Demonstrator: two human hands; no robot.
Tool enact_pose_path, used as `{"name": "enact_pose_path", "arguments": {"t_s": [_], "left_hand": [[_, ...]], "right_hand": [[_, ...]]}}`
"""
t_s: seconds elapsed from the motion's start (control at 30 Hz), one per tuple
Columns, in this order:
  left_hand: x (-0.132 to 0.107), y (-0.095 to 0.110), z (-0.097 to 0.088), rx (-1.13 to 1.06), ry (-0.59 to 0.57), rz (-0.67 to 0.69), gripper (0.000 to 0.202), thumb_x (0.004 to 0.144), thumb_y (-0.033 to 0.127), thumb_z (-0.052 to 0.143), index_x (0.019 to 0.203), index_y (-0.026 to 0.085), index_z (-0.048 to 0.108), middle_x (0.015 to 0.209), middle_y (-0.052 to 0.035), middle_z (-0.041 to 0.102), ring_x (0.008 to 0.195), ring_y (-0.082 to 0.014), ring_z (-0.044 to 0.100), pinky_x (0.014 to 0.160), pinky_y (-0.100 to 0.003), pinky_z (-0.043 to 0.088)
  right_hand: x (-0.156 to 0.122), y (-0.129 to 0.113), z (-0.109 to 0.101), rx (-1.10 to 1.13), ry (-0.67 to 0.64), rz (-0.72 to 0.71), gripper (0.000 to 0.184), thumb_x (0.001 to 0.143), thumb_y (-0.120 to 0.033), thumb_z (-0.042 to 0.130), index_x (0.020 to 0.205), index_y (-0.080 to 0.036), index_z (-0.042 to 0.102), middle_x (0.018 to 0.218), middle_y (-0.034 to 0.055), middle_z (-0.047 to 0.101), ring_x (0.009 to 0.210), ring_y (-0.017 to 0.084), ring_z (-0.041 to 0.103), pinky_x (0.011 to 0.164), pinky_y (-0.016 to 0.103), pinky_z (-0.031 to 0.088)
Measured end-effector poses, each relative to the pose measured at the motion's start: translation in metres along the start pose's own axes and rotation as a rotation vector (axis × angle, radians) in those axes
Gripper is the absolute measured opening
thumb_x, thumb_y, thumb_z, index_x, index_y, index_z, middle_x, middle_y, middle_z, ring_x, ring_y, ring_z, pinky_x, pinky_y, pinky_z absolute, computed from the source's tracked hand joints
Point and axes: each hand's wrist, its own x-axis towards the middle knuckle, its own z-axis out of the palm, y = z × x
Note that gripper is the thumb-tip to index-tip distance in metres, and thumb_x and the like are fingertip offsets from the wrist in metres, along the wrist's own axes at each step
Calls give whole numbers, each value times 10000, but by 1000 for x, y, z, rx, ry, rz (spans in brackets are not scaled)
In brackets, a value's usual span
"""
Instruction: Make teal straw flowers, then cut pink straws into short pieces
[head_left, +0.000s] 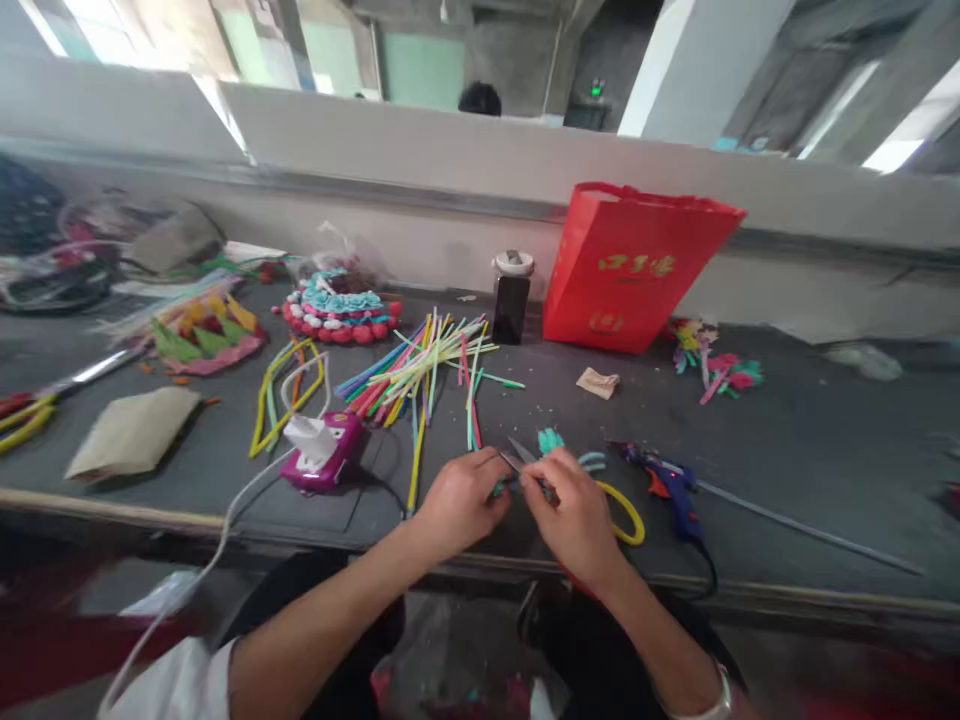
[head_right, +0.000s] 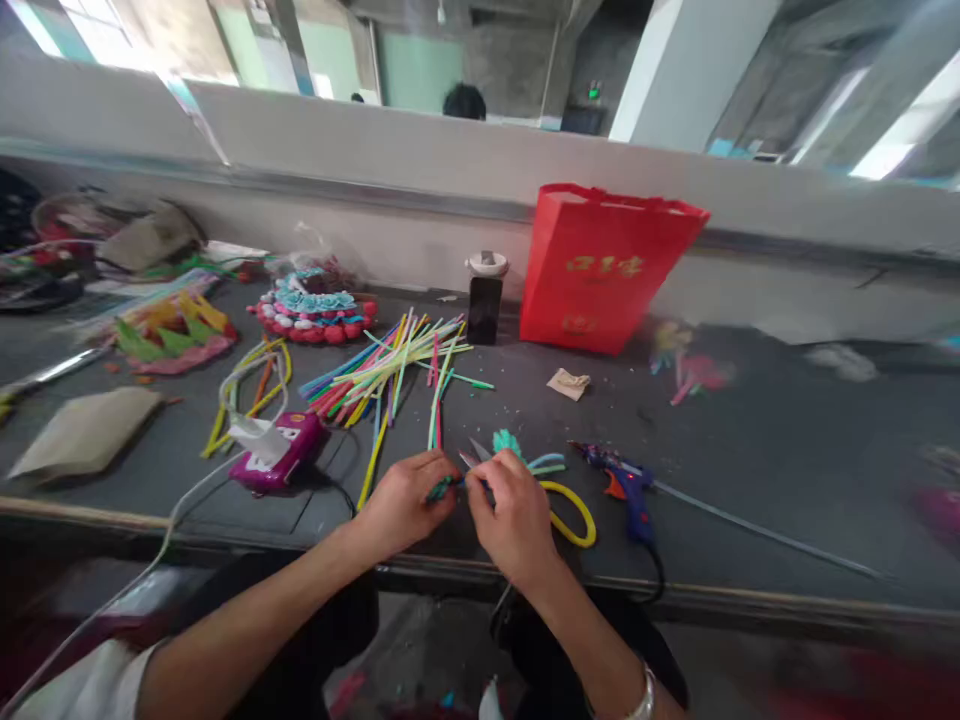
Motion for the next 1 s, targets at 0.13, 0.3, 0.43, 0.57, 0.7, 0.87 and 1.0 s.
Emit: {"name": "enact_pose_path", "arguments": {"t_s": [0.13,0.3,0.43,0.57,0.7,0.87,1.0], "left_hand": [[-3,-1,-1,-73,-12,31,167,735,37,525,818,169,586,783,-24,601,722,-158,596,661,-252,461],[-4,-2,-1,-134,90,17,170,762,39,546,834,186,593,775,-3,620,752,-144,616,713,-243,474],[-4,-6,1,-96,102,21,271,767,29,558,983,189,598,900,-27,664,852,-158,646,789,-257,499],[-4,-7,1,-74,55,102,292,799,24,539,1033,192,591,929,-36,664,854,-154,651,771,-244,514],[-4,-3,0,-80,51,184,244,813,22,532,984,180,604,908,-43,662,842,-154,647,765,-237,521],[-3,-1,-1,-101,29,199,298,805,4,520,1030,177,609,940,-53,667,871,-155,649,796,-241,525],[-4,-2,0,-49,-37,195,310,789,11,525,1036,172,620,948,-60,670,877,-168,650,785,-250,527]], "right_hand": [[3,7,-1,-53,-12,-22,173,954,-222,533,830,-197,651,824,45,595,802,218,573,725,325,417],[9,11,-3,41,-10,5,148,939,-270,589,829,-221,674,856,33,660,849,220,582,796,330,425],[10,12,-3,113,-51,95,140,931,-268,597,830,-223,682,766,9,668,764,199,600,740,301,428],[11,14,-2,156,-76,151,131,921,-271,598,865,-220,704,799,19,689,774,202,615,749,296,428],[13,14,-3,196,-117,167,144,912,-246,580,851,-221,709,786,16,708,746,197,622,711,282,433],[14,15,-4,217,-148,162,155,903,-231,566,852,-222,712,788,15,722,732,193,632,692,276,446],[14,16,-4,220,-171,144,177,920,-247,543,884,-229,715,813,21,731,777,205,645,733,290,459]]}}
